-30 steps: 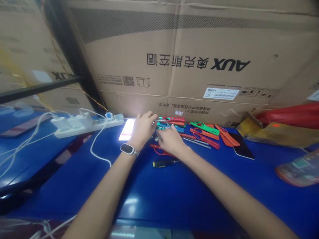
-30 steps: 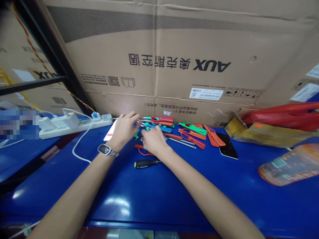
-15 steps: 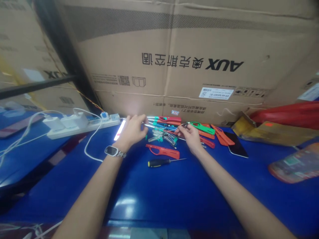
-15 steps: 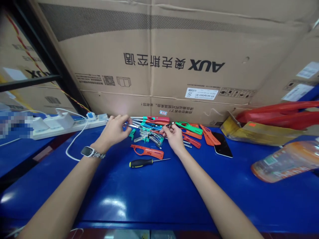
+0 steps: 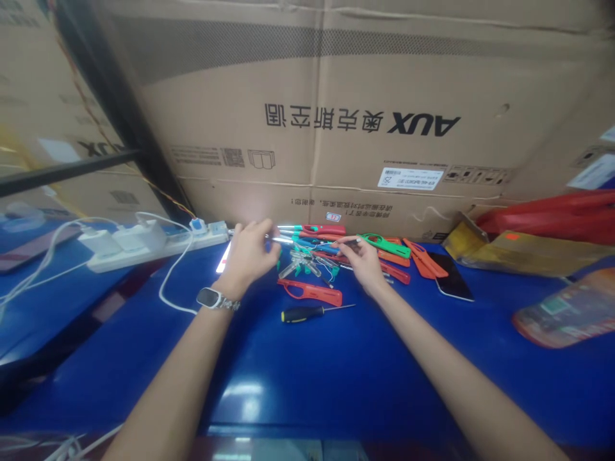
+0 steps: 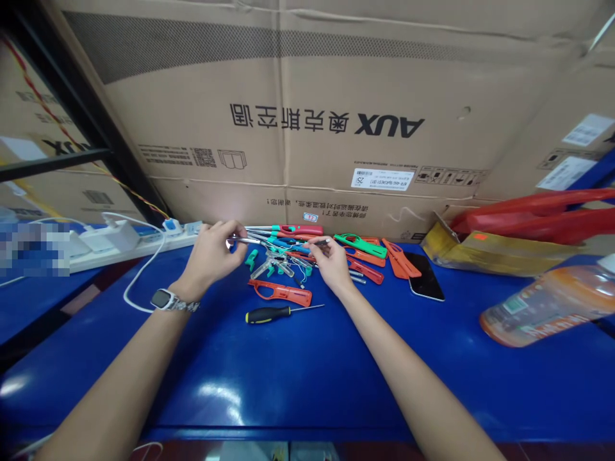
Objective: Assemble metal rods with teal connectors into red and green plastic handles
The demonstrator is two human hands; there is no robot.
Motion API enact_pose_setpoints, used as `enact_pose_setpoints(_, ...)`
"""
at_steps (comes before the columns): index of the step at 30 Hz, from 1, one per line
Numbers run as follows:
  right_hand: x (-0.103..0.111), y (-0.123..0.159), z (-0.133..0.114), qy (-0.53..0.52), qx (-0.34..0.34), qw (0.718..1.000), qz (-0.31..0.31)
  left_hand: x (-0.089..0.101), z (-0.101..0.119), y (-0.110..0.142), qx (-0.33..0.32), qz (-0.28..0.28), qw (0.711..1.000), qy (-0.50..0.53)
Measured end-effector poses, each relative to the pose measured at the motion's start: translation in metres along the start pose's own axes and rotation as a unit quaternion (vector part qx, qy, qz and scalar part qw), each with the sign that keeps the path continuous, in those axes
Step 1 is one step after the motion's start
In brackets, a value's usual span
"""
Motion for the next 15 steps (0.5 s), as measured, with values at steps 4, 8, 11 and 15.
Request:
enact_pose_setpoints(4,-0.004,0.004,-0.003,0.157,0.042,0.986,-0.042,0.002,0.002,0.000,-0.011,0.001,1.000,0.014)
enact_pose_setpoints(8,-0.016,0.016,-0.012,0.358,0.105,0.921,-0.107,0.005,0.004,0.000,-0.012,0.025,0.999,0.020)
enact_pose_setpoints(11,-0.024,0.023,-0.021,0.414,0.134,0.895,-0.096,0.005,0.006,0.000,-0.008,0.041,0.999,0.025)
enact_pose_setpoints(15,-0.038,0.021,-0.026,0.422,0.126,0.896,-0.054,0.002,0.011,0.001,-0.007,0.055,0.997,0.049)
Point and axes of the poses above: each hand's wrist, its own y-axis away from the middle knuckle, its own x-axis out of the back of the hand, z = x × y, the point moved 6 cm from there along -y, towards the middle knuckle, and after that the axes turned 6 degrees about y, right-handed, at the moved point
